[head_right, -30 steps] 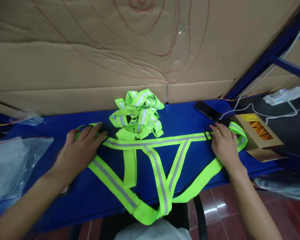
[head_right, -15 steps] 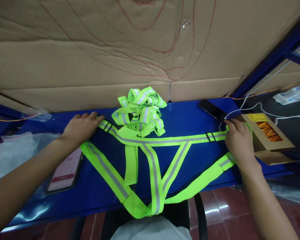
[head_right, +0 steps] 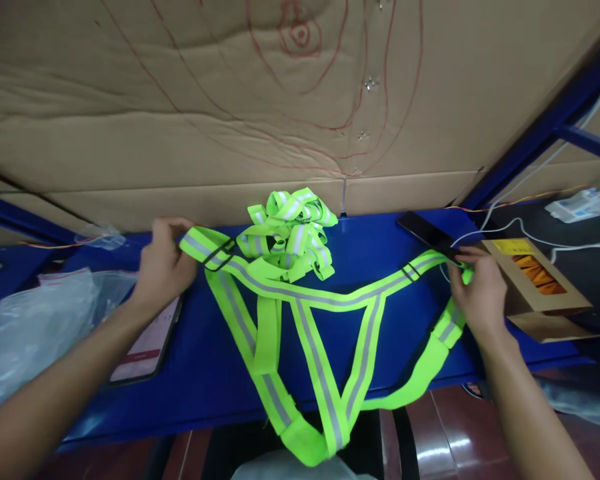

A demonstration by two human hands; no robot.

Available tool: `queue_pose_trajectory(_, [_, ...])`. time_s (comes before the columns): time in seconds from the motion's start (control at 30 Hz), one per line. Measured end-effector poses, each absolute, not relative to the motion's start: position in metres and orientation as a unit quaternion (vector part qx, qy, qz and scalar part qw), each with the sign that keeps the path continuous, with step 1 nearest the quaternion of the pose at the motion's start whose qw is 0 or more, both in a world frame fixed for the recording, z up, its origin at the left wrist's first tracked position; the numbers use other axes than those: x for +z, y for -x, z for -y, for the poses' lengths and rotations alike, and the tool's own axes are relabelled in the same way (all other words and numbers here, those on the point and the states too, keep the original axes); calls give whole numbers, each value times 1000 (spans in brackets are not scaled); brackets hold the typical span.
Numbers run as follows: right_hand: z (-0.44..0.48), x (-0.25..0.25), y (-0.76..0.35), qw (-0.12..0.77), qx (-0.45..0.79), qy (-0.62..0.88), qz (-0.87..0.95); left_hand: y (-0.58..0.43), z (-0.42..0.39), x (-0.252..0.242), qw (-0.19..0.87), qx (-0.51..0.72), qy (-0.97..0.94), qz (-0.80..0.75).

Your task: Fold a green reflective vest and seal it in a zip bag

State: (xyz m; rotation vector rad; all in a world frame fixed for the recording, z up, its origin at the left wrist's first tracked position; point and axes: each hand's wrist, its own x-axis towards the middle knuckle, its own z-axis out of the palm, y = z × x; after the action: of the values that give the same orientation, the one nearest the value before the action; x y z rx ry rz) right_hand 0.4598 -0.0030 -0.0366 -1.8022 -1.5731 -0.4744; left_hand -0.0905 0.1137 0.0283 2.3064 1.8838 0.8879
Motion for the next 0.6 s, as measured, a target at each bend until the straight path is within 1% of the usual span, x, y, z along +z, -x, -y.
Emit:
queue_pose_trajectory(0.13, [0,-48,-452,335,-104,678,646,88,-123,9,64,243,-764,-594])
queue_pose_trajectory(0.27, [-1,-51,-449,297,-47,638,709,87,-127,2,74,186,-809,-553])
queue_pose_trajectory(0.33, [-1,-50,-448,299,-22,630,717,86,-127,1,69,155,-832,-529])
queue_pose_trajectory(0.47, [-1,-51,-449,299,-45,654,693,83,-124,-2,34,108,-858,-500])
queue_pose_trajectory(0.6, [-1,-54,-448,279,-61,672,683,80,-124,-1,1,87,-854,-514])
